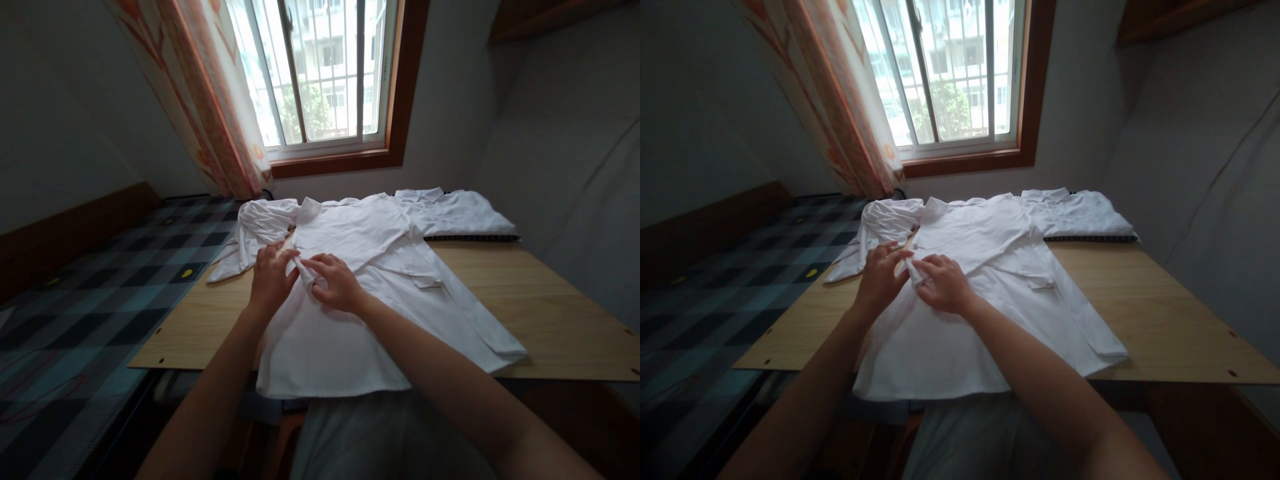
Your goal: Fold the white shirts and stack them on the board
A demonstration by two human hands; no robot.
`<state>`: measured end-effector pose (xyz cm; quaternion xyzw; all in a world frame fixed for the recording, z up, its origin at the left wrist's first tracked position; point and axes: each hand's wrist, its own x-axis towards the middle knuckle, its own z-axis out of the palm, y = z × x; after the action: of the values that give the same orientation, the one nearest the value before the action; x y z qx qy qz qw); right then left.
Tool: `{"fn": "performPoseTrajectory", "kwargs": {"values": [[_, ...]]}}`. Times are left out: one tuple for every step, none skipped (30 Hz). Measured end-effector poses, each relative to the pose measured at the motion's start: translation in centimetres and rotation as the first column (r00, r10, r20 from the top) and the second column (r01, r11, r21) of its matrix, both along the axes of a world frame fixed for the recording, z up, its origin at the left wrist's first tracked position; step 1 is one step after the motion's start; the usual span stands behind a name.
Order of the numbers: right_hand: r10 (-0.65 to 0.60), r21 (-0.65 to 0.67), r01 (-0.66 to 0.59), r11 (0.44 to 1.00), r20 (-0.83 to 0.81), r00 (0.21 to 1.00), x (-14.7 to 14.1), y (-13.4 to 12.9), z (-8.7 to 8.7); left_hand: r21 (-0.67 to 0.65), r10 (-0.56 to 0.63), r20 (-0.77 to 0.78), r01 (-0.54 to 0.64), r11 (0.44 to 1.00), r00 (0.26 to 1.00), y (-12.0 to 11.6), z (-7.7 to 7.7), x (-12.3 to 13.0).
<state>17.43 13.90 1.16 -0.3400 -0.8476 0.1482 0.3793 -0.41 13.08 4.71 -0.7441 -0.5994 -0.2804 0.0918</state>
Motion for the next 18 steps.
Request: {"fn": "performPoseTrajectory", "kwargs": {"values": [[0.007,0.008,-0.007,1.000,0.027,1.000,0.0,-0.1,0.1,0.000,0.001,-0.034,-0.001,1.000,0.999,0.1,0.2,0.1],[0.008,0.018,-0.009,1.000,0.047,0.999,-0.1,-0.3,0.2,0.002,0.006,-0.057,-0.006,1.000,0.998,0.2,0.4,0.3],[-0.005,0.027,0.004,1.000,0.058,0.998,-0.2,-0.4,0.2,0.007,0.010,-0.074,-0.009,1.000,0.997,0.3,0.5,0.4],[-0.032,0.032,0.030,0.999,0.062,0.998,-0.3,-0.5,0.3,0.011,0.012,-0.089,-0.011,1.000,0.996,0.3,0.6,0.5],[-0.067,0.032,0.065,0.997,0.062,0.996,-0.5,-0.5,0.3,0.013,0.014,-0.104,-0.013,1.000,0.995,0.3,0.7,0.6],[-0.098,0.028,0.097,0.995,0.063,0.993,-0.6,-0.5,0.3,0.010,0.018,-0.120,-0.017,1.000,0.993,0.2,0.7,0.4],[-0.117,0.024,0.115,0.993,0.067,0.991,-0.7,-0.5,0.3,0.001,0.028,-0.137,-0.029,1.000,0.990,0.0,0.7,0.2],[-0.112,0.024,0.110,0.994,0.079,0.991,-0.8,-0.4,0.2,-0.018,0.053,-0.155,-0.057,0.998,0.986,-0.3,0.6,-0.2],[-0.085,0.031,0.082,0.996,0.098,0.992,-0.8,-0.4,0.0,-0.048,0.090,-0.174,-0.100,0.994,0.981,-0.7,0.6,-0.7],[-0.044,0.044,0.038,0.998,0.126,0.991,-0.9,-0.4,-0.2,-0.095,0.131,-0.194,-0.152,0.984,0.972,-1.2,0.5,-1.3],[0.004,0.058,-0.013,0.998,0.160,0.987,-0.9,-0.4,-0.4,-0.155,0.167,-0.216,-0.202,0.967,0.962,-1.8,0.4,-1.9],[0.049,0.068,-0.064,0.996,0.197,0.979,-1.0,-0.6,-0.7,-0.225,0.187,-0.239,-0.241,0.944,0.953,-2.6,0.3,-2.4],[0.085,0.070,-0.104,0.992,0.229,0.970,-1.1,-0.7,-0.9,-0.294,0.189,-0.258,-0.263,0.919,0.947,-3.4,0.2,-2.8],[0.111,0.065,-0.131,0.989,0.252,0.961,-1.1,-0.9,-1.2,-0.353,0.179,-0.272,-0.271,0.896,0.945,-4.1,0.1,-3.1],[0.127,0.057,-0.147,0.987,0.263,0.957,-1.2,-1.0,-1.3,-0.396,0.164,-0.281,-0.270,0.878,0.946,-4.9,0.1,-3.2],[0.138,0.049,-0.156,0.986,0.262,0.955,-1.3,-1.2,-1.4,-0.426,0.150,-0.283,-0.264,0.865,0.947,-5.6,0.0,-3.3],[0.144,0.042,-0.159,0.986,0.254,0.957,-1.4,-1.2,-1.5,-0.445,0.140,-0.280,-0.258,0.858,0.950,-6.2,-0.1,-3.2],[0.145,0.034,-0.157,0.987,0.241,0.960,-1.5,-1.3,-1.6,-0.460,0.135,-0.274,-0.253,0.851,0.952,-6.6,-0.1,-3.0]]}}
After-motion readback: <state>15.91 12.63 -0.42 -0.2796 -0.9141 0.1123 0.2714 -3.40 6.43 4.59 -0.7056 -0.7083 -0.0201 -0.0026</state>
